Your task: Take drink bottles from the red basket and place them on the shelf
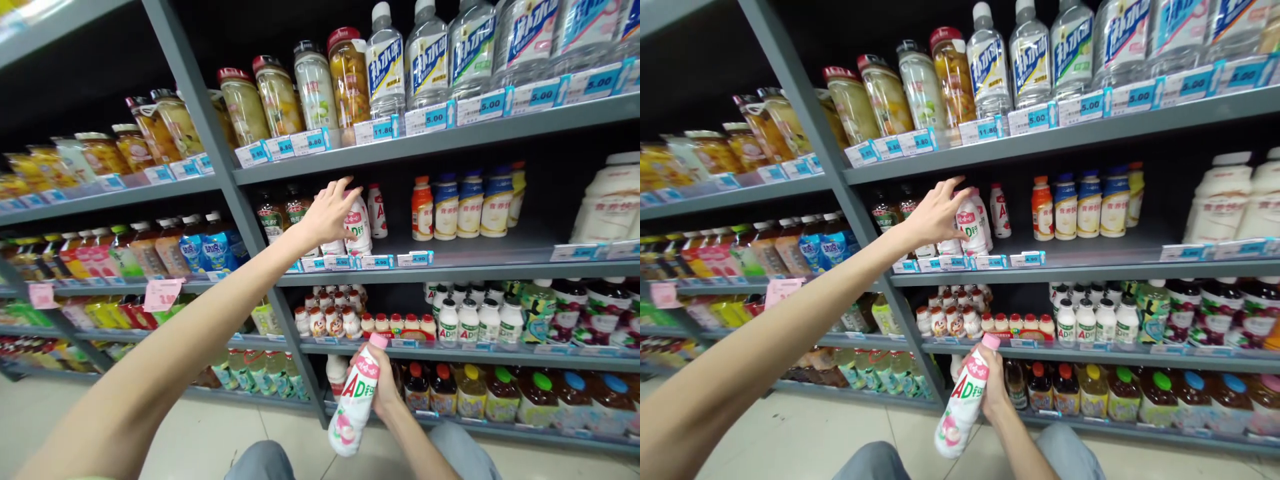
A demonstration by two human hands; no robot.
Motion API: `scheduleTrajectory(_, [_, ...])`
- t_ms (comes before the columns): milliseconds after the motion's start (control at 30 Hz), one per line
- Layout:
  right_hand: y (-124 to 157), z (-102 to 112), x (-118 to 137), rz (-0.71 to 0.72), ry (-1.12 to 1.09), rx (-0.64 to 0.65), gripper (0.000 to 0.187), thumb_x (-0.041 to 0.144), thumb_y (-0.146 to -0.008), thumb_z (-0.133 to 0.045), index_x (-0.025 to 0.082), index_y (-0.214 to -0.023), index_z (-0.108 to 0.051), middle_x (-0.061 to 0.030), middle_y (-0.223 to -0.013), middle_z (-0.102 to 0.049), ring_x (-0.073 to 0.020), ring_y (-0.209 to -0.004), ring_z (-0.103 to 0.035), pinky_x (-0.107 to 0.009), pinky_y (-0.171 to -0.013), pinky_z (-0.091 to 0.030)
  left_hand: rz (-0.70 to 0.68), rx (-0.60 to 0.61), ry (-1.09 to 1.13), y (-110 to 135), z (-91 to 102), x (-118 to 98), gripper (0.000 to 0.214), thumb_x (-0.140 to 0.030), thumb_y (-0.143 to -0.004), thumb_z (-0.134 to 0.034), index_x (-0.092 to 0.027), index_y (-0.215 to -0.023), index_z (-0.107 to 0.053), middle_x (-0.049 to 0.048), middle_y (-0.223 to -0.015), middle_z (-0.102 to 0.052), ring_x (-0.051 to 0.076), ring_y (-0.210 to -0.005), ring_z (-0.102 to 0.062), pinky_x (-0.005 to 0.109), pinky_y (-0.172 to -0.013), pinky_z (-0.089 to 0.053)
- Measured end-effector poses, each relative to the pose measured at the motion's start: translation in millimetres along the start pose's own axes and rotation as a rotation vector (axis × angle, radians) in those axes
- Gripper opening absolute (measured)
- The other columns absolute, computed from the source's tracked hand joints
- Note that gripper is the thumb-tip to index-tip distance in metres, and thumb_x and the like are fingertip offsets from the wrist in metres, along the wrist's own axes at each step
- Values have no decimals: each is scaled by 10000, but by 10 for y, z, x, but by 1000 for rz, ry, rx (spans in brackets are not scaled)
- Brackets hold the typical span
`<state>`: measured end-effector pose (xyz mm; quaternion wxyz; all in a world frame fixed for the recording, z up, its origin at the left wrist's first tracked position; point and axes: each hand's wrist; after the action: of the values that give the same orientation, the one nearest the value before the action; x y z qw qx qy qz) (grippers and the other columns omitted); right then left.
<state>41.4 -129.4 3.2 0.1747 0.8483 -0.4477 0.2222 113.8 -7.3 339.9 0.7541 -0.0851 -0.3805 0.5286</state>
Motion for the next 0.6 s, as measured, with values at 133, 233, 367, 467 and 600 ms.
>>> scheduleTrajectory(133, [19,-49,-9,-13,0,12,428,531,-642,-811,181,-792,-614,-37,-626,-691,-188,-534,-651,-279,-537,-512,8,84,-78,-118,-173,25,1124,-425,-608,-925,-107,-1518,-346,277,-1539,-391,432,-1378,-432,526,-1104,-416])
scheduleTrajectory(233, [49,-57,17,-19,2,17,419,524,-650,-807,182,-797,-614,-36,-635,-687,-193,-553,-657,-279,-537,-510,6,76,-111,-169,-255,37,1110,-435,-595,-925,-95,-1500,-380,272,-1530,-399,427,-1359,-442,503,-1105,-418])
scheduleTrajectory(367, [68,-45,37,-6,8,30,424,525,-648,-812,180,-795,-614,-34,-625,-676,-195,-553,-653,-286,-543,-515,29,92,-145,-216,-274,22,1045,-440,-613,-913,-102,-1477,-432,251,-1529,-405,410,-1342,-455,481,-1102,-429])
scheduleTrajectory(467, [64,-25,29,2,12,42,421,527,-654,-810,178,-791,-618,-29,-617,-670,-189,-542,-643,-294,-553,-523,66,130,-164,-249,-262,-14,1004,-412,-616,-918,-89,-1454,-469,249,-1527,-409,398,-1341,-458,455,-1093,-447])
scheduleTrajectory(600, [54,-6,16,17,18,30,412,521,-658,-805,172,-797,-635,-25,-609,-667,-179,-526,-631,-302,-571,-531,85,136,-181,-294,-288,-33,971,-386,-631,-917,-94,-1450,-484,239,-1519,-424,385,-1345,-459,439,-1078,-461])
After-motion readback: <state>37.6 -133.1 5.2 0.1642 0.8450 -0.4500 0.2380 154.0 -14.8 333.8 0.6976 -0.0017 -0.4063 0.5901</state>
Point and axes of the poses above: each hand's wrist, its own y-axis away from the middle knuckle, its own z-axis out of the back of the hand, x = y × z
